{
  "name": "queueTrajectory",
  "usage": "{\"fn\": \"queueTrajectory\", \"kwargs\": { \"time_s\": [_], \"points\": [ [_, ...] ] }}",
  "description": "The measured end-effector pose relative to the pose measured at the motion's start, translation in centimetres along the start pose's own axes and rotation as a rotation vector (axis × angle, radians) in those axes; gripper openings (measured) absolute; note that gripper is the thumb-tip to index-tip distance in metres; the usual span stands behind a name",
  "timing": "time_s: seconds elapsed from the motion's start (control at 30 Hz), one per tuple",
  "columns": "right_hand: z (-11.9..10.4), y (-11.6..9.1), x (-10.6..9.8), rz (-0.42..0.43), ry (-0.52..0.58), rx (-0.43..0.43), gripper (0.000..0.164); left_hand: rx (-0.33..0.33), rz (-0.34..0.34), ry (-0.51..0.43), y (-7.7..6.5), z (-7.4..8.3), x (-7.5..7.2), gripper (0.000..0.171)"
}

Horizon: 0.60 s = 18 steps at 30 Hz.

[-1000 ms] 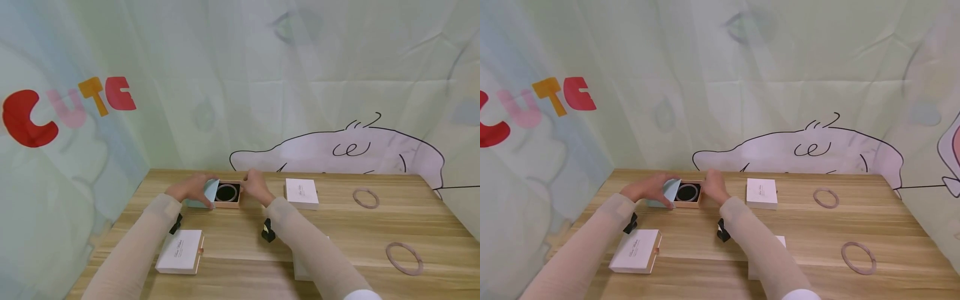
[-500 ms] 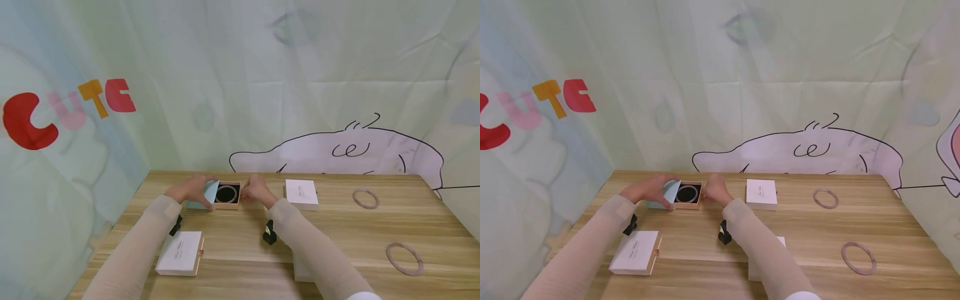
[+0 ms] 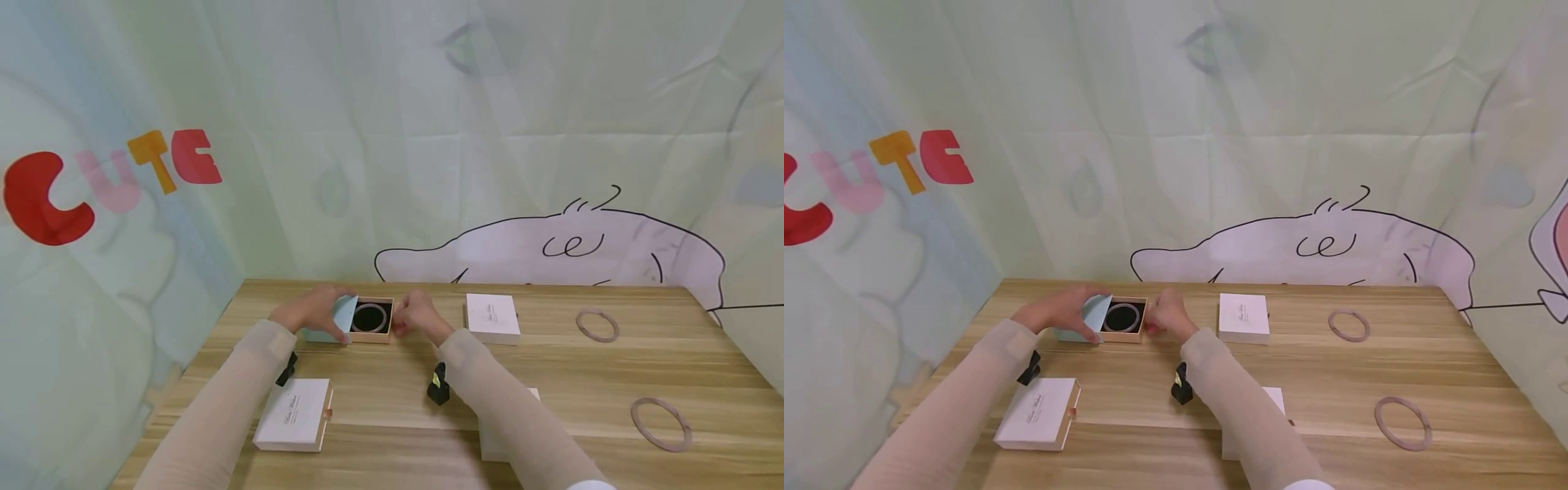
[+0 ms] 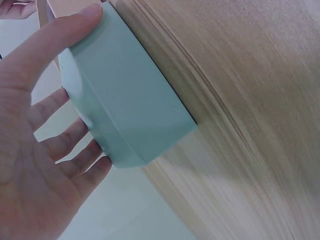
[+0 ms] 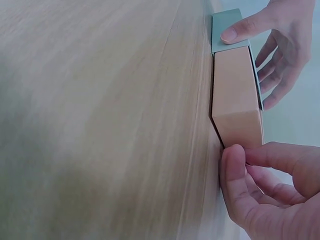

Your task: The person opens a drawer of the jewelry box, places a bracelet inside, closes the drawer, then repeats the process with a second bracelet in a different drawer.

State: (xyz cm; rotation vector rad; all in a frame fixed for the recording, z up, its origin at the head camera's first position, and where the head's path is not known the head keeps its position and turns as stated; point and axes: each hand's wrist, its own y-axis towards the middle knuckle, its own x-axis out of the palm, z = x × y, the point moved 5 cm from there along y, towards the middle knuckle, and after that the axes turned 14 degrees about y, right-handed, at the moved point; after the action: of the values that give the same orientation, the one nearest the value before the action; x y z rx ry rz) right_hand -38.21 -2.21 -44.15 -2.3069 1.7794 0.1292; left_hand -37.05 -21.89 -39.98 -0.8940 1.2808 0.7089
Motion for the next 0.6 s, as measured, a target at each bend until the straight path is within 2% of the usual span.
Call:
{"fn": "queueTrajectory", "kwargs": {
  "time_s": [0.6],
  "points": [
    [-0.68,-0.46,0.37,-0.001,0.012,-0.056,0.017,-0.001,-0.002,-0.005,-0.01,-0.01,0.05,0.095]
  ]
}}
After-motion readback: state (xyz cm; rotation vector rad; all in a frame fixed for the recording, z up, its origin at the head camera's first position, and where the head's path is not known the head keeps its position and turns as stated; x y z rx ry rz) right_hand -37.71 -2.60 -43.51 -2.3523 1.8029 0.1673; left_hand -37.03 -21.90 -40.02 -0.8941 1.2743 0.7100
